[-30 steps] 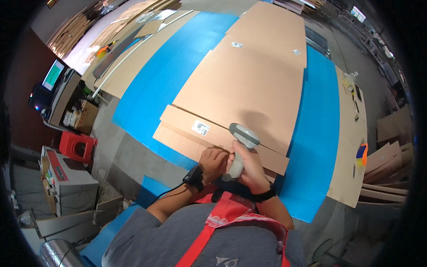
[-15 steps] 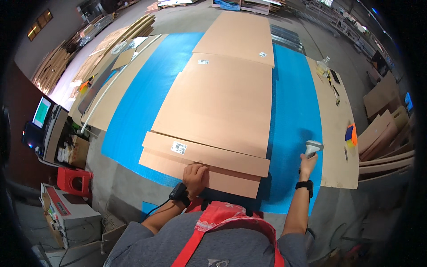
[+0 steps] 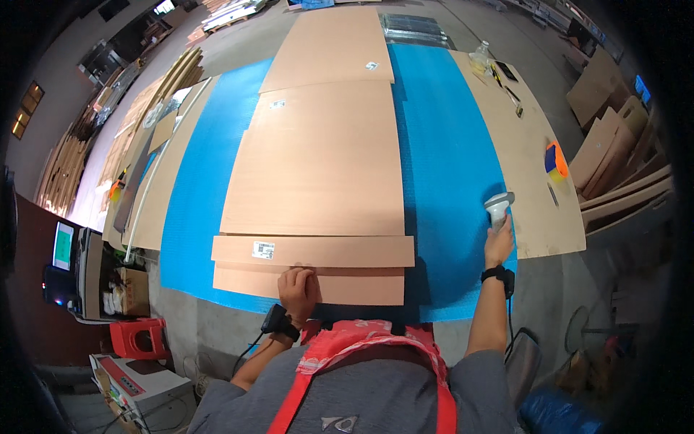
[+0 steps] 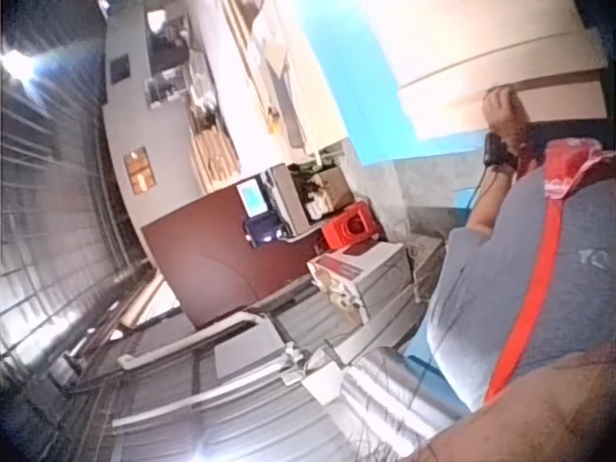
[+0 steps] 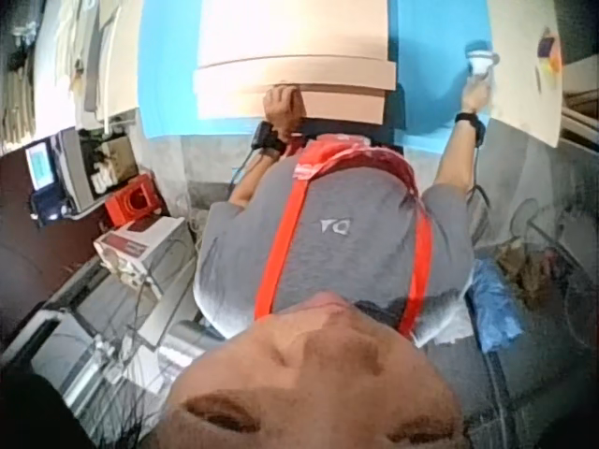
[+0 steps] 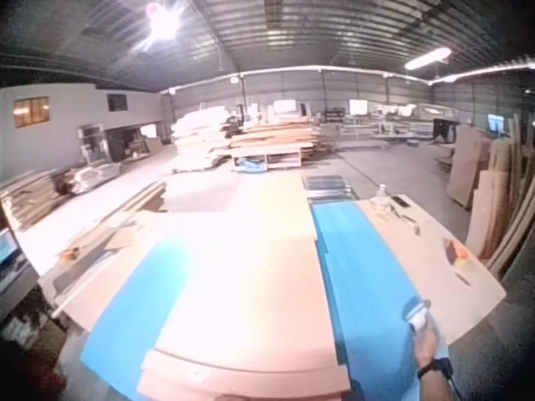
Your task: The recorder trims the edges of wooden panels with a utility knife and moves panels between a storage rack and a work table.
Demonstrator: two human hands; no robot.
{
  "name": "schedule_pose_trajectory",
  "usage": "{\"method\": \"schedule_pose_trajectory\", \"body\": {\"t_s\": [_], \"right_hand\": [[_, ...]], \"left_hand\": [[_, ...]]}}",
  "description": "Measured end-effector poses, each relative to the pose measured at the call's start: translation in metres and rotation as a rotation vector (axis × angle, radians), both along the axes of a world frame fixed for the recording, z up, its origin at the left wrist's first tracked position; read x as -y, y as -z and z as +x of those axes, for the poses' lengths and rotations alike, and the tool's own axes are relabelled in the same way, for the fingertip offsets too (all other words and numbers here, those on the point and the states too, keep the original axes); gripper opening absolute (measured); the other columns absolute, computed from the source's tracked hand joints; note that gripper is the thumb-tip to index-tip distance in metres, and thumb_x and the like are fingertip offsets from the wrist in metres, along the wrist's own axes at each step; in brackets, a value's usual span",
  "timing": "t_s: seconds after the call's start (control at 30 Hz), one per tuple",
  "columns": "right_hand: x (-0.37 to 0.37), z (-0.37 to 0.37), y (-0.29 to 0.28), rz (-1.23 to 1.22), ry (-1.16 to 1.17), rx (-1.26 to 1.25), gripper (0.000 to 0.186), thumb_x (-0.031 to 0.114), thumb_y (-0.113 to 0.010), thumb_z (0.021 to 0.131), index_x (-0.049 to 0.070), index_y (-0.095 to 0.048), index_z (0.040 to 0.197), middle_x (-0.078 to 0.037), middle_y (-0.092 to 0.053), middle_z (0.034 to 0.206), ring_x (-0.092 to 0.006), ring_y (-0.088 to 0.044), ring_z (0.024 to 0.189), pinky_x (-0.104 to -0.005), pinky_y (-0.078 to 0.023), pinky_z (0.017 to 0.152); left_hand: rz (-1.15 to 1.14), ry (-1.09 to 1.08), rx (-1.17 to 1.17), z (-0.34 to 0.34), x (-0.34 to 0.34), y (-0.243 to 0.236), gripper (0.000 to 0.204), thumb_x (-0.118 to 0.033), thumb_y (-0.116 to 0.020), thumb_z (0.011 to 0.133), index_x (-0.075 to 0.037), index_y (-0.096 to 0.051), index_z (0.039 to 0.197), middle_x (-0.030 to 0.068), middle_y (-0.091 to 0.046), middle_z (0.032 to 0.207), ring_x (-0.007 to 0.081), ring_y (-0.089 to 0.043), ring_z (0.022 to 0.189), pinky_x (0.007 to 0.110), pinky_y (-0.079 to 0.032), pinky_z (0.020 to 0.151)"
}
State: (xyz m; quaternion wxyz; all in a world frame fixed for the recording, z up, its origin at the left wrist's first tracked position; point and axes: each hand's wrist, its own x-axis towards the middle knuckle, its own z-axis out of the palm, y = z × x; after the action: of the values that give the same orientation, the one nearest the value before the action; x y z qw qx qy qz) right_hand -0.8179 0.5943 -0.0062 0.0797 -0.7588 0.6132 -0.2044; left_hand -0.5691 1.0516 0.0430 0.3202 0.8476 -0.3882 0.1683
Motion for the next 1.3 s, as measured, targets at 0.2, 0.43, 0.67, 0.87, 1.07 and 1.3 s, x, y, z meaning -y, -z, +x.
{"method": "schedule_pose_trajectory", "body": {"t_s": [0.2,0.43,0.67,0.87,1.07,1.3], "right_hand": [[0.065,-0.036,0.001,-0.02,0.224,-0.058,0.067,0.021,-0.071,0.082,0.021,-0.04,0.142,-0.011,-0.063,0.124,-0.0335,-0.062,0.11,-0.051,-0.042,0.092],[0.13,-0.075,0.031,-0.083,0.131,0.064,0.054,0.019,-0.063,0.087,0.011,-0.048,0.138,-0.018,-0.057,0.131,-0.0361,-0.053,0.122,-0.0442,-0.038,0.104],[-0.011,0.008,-0.002,0.082,-0.339,0.494,0.04,0.017,-0.053,0.097,0.003,-0.049,0.135,-0.018,-0.058,0.128,-0.029,-0.056,0.117,-0.0369,-0.046,0.095],[-0.145,0.072,-0.028,1.015,-0.485,0.891,0.042,0.028,-0.052,0.1,-0.002,-0.052,0.13,-0.011,-0.062,0.117,-0.0175,-0.06,0.103,-0.028,-0.049,0.086],[-0.18,0.084,-0.028,0.708,-0.526,0.69,0.041,0.029,-0.047,0.102,-0.005,-0.057,0.123,-0.015,-0.065,0.114,-0.0228,-0.062,0.104,-0.0316,-0.046,0.091],[-0.185,0.082,-0.044,0.634,-0.633,0.547,0.035,0.021,-0.047,0.099,-0.006,-0.058,0.118,-0.018,-0.068,0.106,-0.023,-0.065,0.099,-0.0332,-0.048,0.085]], "left_hand": [[0.041,-0.004,-0.021,0.001,0.005,-0.002,0.01,-0.008,-0.061,0.082,-0.009,-0.061,0.093,0.0094,-0.062,0.093,0.0301,-0.057,0.09,0.042,-0.043,0.08],[0.059,0.006,-0.028,0.005,0.008,0.001,0.018,-0.007,-0.064,0.078,-0.01,-0.063,0.095,0.0075,-0.061,0.095,0.0289,-0.057,0.091,0.041,-0.042,0.081],[0.04,0.025,-0.06,0.007,0.005,0.002,0.018,-0.007,-0.066,0.077,-0.009,-0.062,0.094,0.0095,-0.06,0.091,0.0301,-0.057,0.09,0.042,-0.042,0.078],[-0.018,0.08,-0.157,0.022,-0.009,-0.005,0.018,-0.005,-0.064,0.077,-0.007,-0.061,0.095,0.0108,-0.06,0.09,0.0316,-0.056,0.09,0.044,-0.042,0.081],[0.018,-0.559,0.031,0.091,-0.07,0.02,0.048,-0.016,-0.064,0.086,-0.003,-0.05,0.13,0.0241,-0.05,0.132,0.0416,-0.049,0.118,0.049,-0.034,0.103],[0.271,-0.758,-0.268,0.142,-0.098,0.032,0.061,-0.041,-0.047,0.098,-0.006,-0.033,0.146,0.0326,-0.026,0.148,0.0481,-0.036,0.131,0.057,-0.022,0.111]]}}
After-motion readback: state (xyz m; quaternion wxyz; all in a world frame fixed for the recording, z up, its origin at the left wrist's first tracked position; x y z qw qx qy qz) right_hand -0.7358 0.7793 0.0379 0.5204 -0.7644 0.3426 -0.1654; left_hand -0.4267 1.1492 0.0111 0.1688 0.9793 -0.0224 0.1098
